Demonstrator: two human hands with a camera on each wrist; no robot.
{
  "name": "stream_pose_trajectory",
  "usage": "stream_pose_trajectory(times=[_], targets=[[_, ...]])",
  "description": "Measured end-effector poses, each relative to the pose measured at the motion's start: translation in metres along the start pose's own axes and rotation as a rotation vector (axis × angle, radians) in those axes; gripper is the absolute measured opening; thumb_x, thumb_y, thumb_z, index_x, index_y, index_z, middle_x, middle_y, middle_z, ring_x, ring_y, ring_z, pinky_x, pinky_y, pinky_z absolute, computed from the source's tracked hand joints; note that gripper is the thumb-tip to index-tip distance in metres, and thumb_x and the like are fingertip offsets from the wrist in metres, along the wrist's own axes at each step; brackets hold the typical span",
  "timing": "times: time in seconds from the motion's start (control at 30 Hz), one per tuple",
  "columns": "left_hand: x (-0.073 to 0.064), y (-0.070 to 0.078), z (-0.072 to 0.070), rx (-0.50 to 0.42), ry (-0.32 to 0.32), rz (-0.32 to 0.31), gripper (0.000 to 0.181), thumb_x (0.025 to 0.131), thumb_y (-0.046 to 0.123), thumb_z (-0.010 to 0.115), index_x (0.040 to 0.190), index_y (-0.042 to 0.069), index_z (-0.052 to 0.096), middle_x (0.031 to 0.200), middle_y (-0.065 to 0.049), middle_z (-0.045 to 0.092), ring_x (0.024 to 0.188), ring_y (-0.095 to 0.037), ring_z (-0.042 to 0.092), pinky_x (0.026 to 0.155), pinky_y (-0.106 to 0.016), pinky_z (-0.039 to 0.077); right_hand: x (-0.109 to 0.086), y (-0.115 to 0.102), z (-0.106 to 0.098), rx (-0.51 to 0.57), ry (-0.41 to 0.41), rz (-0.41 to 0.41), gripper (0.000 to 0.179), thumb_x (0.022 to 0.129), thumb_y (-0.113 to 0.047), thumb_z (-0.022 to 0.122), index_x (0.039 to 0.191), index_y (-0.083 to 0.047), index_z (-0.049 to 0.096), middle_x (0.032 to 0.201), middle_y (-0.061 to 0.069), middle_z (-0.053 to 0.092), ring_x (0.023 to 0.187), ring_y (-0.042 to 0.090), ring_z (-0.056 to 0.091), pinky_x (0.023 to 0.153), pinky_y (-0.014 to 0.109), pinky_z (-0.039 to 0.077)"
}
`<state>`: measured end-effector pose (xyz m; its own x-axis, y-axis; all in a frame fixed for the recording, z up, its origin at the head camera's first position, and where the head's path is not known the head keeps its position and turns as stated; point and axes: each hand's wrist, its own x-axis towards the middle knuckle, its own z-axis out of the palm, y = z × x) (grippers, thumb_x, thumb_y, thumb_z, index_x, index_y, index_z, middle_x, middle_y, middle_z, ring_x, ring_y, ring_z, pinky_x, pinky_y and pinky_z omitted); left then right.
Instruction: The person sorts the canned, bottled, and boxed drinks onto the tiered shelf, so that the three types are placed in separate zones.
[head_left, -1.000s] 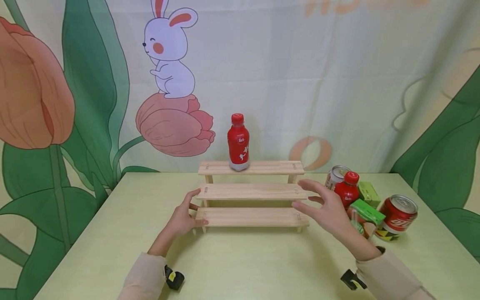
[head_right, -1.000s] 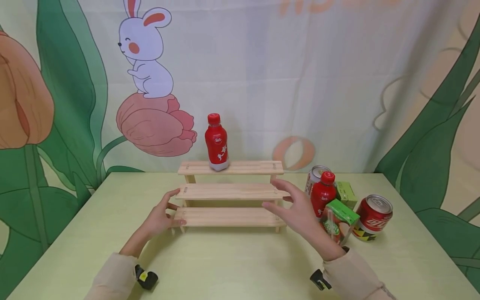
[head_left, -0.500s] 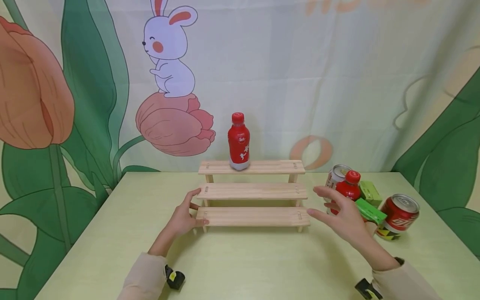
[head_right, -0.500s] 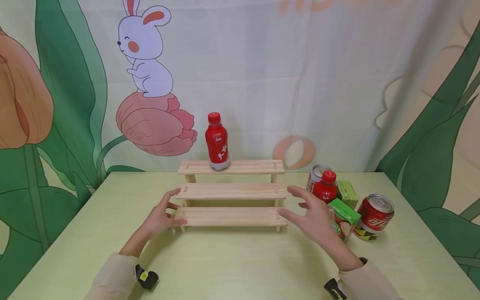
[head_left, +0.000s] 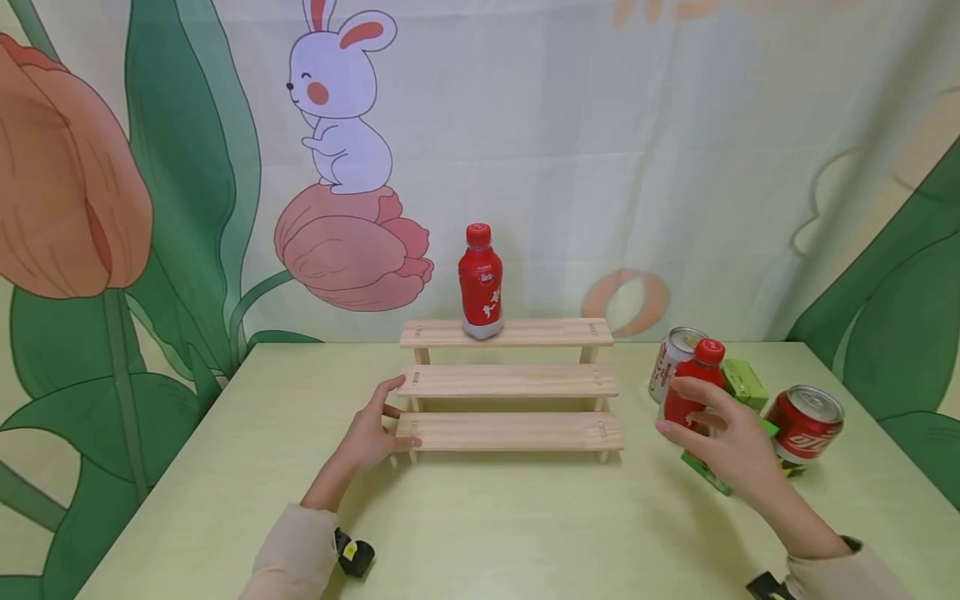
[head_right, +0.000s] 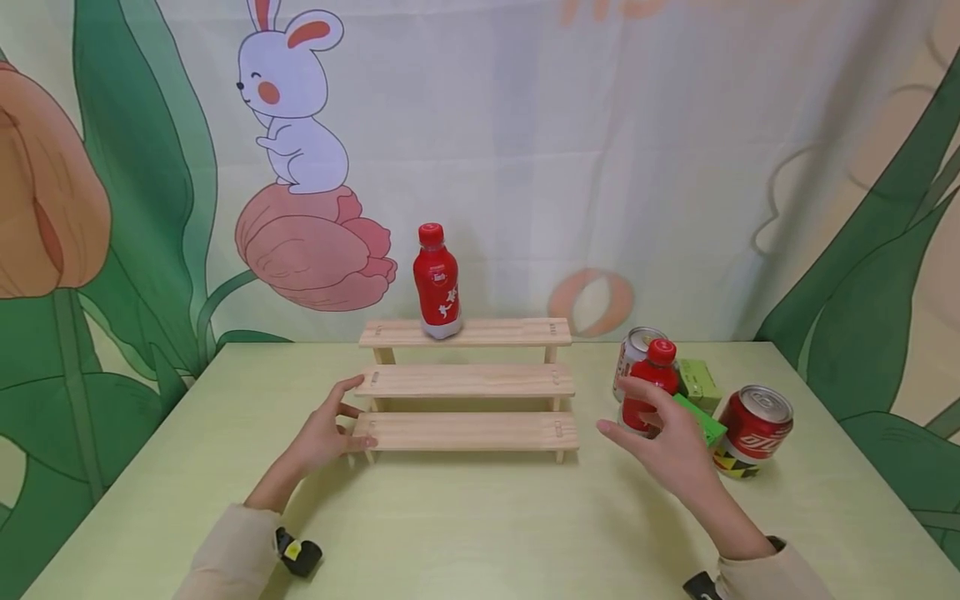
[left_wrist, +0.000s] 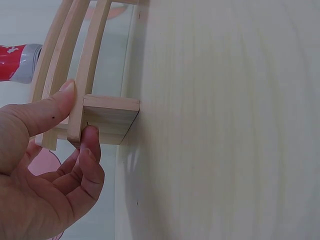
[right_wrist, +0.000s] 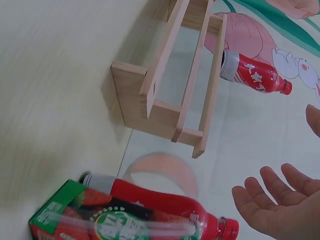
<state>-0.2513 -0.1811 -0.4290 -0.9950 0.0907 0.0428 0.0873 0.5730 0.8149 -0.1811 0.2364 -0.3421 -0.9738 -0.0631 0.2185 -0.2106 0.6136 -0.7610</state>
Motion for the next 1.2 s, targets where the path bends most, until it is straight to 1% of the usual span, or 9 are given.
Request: stream_pose_trajectory(times=[0.1,0.2,0.27,0.37,0.5,0.67,0.83,1.0,1.2], targets=[[0.0,0.0,0.0,-0.007,-0.003,-0.005,0.091,0.068,0.001,0.078,0.141,0.019,0.026,0.106,-0.02,0.055,0.06,-0.019,0.051,0.058,-0.03,0.041,-0.004,0.004,-0.006,0.014,0.008,0.048,0.061,0.084,-0.032,0.065,0.133,-0.005,0.042,0.13,0.022,0.044,0.106,0.044,0.048,0.072,0.037,0.049],[0.001,-0.001,0.0,-0.009,-0.005,-0.012,0.091,0.068,0.001,0.078,0.141,0.02,0.026,0.106,-0.02,0.055,0.061,-0.019,0.051,0.058,-0.03,0.041,-0.007,0.009,-0.009,0.0,0.036,0.06,0.06,0.084,-0.032,0.065,0.133,-0.004,0.042,0.129,0.023,0.045,0.102,0.042,0.052,0.064,0.026,0.048],[0.001,-0.002,0.0,-0.009,-0.005,-0.01,0.091,0.068,0.001,0.078,0.141,0.02,0.026,0.107,-0.02,0.055,0.062,-0.019,0.051,0.059,-0.03,0.041,-0.009,0.013,-0.012,-0.008,0.058,0.059,0.059,0.085,-0.03,0.065,0.132,-0.004,0.043,0.127,0.024,0.046,0.099,0.041,0.054,0.06,0.023,0.047],[0.001,-0.002,-0.001,-0.009,-0.003,-0.008,0.091,0.068,0.001,0.078,0.141,0.02,0.026,0.106,-0.02,0.055,0.062,-0.019,0.051,0.058,-0.03,0.042,-0.011,0.017,-0.016,-0.016,0.078,0.054,0.058,0.085,-0.029,0.065,0.132,-0.003,0.043,0.127,0.025,0.046,0.1,0.043,0.054,0.063,0.019,0.046],[0.0,-0.002,-0.001,-0.01,-0.004,-0.002,0.091,0.068,0.001,0.078,0.141,0.018,0.026,0.106,-0.021,0.055,0.059,-0.018,0.051,0.057,-0.03,0.042,-0.015,0.021,-0.021,-0.012,0.092,0.063,0.06,0.085,-0.028,0.065,0.133,0.0,0.041,0.129,0.025,0.044,0.105,0.043,0.05,0.065,0.014,0.044],[0.0,-0.001,0.0,-0.015,-0.007,-0.004,0.091,0.068,0.001,0.078,0.141,0.019,0.026,0.107,-0.021,0.054,0.059,-0.018,0.051,0.056,-0.029,0.042,-0.019,0.026,-0.029,-0.044,0.11,0.09,0.063,0.085,-0.03,0.065,0.134,0.0,0.039,0.13,0.025,0.043,0.107,0.044,0.048,0.065,0.012,0.044],[0.0,0.001,-0.001,-0.014,-0.007,-0.003,0.091,0.069,0.001,0.078,0.141,0.018,0.025,0.107,-0.022,0.054,0.061,-0.019,0.052,0.057,-0.029,0.043,-0.022,0.032,-0.034,-0.072,0.123,0.143,0.066,0.084,-0.035,0.064,0.134,0.0,0.039,0.13,0.026,0.042,0.107,0.045,0.048,0.063,0.008,0.041],[0.0,0.003,-0.002,-0.014,-0.01,-0.009,0.091,0.069,0.001,0.078,0.141,0.018,0.025,0.107,-0.022,0.054,0.063,-0.02,0.052,0.058,-0.029,0.042,-0.026,0.038,-0.038,-0.137,0.156,0.163,0.066,0.084,-0.036,0.065,0.133,0.001,0.041,0.13,0.025,0.043,0.105,0.04,0.047,0.062,0.006,0.035],[-0.001,0.003,0.0,-0.02,-0.01,-0.015,0.091,0.069,0.001,0.078,0.141,0.018,0.026,0.107,-0.022,0.054,0.064,-0.02,0.053,0.058,-0.029,0.043,-0.03,0.048,-0.041,-0.196,0.187,0.193,0.066,0.082,-0.037,0.066,0.131,0.002,0.043,0.126,0.024,0.045,0.097,0.031,0.05,0.059,0.01,0.037]])
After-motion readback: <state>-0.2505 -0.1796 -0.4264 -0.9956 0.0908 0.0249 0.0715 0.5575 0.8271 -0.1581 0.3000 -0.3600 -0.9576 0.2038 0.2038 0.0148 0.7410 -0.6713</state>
